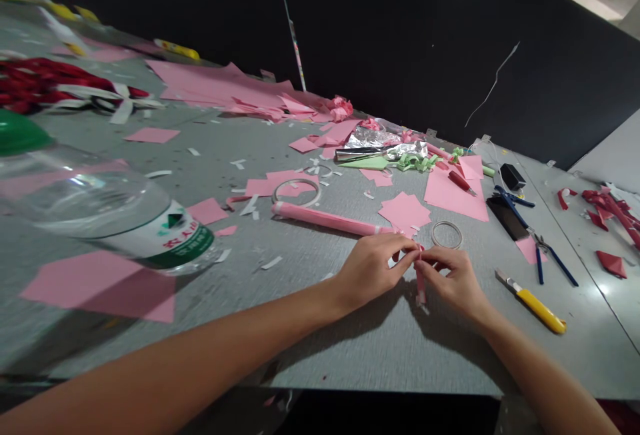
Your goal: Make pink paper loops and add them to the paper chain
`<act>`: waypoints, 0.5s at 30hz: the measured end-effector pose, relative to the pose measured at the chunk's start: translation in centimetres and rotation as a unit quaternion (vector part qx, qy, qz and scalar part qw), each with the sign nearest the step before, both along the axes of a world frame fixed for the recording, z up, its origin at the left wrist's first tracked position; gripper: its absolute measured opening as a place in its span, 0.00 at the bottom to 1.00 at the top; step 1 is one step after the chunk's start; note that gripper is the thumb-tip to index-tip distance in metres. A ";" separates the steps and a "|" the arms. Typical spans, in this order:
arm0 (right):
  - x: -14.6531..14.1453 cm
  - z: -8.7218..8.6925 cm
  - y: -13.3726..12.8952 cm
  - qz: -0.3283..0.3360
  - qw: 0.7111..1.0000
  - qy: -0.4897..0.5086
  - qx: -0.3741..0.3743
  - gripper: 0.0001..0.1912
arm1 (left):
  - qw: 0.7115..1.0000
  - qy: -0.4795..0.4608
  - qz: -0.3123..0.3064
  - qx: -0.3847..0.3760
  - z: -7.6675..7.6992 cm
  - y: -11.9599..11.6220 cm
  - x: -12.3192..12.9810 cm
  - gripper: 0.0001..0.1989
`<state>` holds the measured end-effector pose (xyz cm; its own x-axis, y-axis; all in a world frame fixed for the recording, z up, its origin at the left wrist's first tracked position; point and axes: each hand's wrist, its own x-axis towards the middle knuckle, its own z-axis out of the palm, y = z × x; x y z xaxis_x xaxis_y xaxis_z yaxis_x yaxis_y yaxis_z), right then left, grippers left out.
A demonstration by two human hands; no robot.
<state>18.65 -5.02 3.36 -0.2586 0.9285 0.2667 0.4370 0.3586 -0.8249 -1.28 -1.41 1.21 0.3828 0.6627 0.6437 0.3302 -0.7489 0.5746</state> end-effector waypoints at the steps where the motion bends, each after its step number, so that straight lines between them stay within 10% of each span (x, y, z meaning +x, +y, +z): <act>1: -0.1 0.0 0.0 0.000 1.000 0.001 0.008 0.11 | 1.000 -0.003 0.000 0.003 0.0 0.0 0.0 0.06; 15: 0.0 0.0 0.0 0.009 1.000 0.016 -0.016 0.12 | 0.999 -0.025 -0.016 0.024 0.3 0.0 -0.1 0.05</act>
